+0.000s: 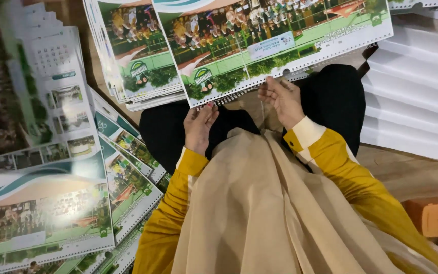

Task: The person sits on the floor and assembles wall calendars by inserting metal spiral rings into the punched holes at the top of the pages. They repeatedly open the rings, thread them through the holes, and close them to secure the pages.

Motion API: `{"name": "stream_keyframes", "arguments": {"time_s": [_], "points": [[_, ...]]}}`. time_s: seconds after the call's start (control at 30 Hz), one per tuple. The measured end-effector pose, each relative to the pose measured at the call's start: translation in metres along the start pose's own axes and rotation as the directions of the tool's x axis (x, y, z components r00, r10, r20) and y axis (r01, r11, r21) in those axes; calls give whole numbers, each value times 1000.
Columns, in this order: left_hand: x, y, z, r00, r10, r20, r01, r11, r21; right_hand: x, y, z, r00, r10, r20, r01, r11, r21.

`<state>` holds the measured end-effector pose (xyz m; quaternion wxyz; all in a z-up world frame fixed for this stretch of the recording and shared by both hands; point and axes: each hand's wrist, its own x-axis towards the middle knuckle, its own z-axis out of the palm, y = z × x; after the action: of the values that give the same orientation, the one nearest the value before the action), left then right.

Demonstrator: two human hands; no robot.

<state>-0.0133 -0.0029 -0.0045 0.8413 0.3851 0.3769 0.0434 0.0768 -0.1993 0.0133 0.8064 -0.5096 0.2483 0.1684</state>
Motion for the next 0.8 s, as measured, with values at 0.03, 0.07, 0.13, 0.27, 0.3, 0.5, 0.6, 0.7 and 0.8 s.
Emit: {"name": "stream_keyframes", "arguments": {"time_s": [0.03, 0.07, 0.13, 0.27, 0.3, 0.5, 0.6, 0.7, 0.8], "points": [[-1, 0, 1, 999, -5, 34, 4, 1000, 8, 1, -1, -2, 1000, -2, -3, 2, 1000, -17], [-4, 1, 1, 999, -12, 52, 12, 1000, 17, -4, -2, 0, 1000, -15, -18, 14, 1000, -8], [-9, 1, 7, 990, -26, 137, 16, 997, 73, -12, -9, -2, 998, 55, -15, -55, 998, 23], [10, -21, 4, 979, -51, 196, 22, 989, 145, 4, 8, -17, 997, 67, -29, -62, 987, 148], [4, -18, 14, 973, -59, 224, 16, 982, 187, 8, 14, -22, 998, 55, 3, -55, 992, 116], [-30, -14, 60, 918, -166, 360, 76, 965, 250, -38, -34, -35, 999, 16, 52, -18, 999, 36], [-29, -11, 71, 881, -281, 381, 165, 937, 309, -56, -63, -81, 1000, -23, 15, 24, 996, -83], [-13, -13, 67, 845, -365, 390, 178, 881, 438, -77, -98, -140, 993, -118, -24, 116, 990, -75], [15, -27, 44, 862, -344, 371, 89, 824, 559, -119, -145, -185, 936, -284, -209, 296, 955, 29]]}}
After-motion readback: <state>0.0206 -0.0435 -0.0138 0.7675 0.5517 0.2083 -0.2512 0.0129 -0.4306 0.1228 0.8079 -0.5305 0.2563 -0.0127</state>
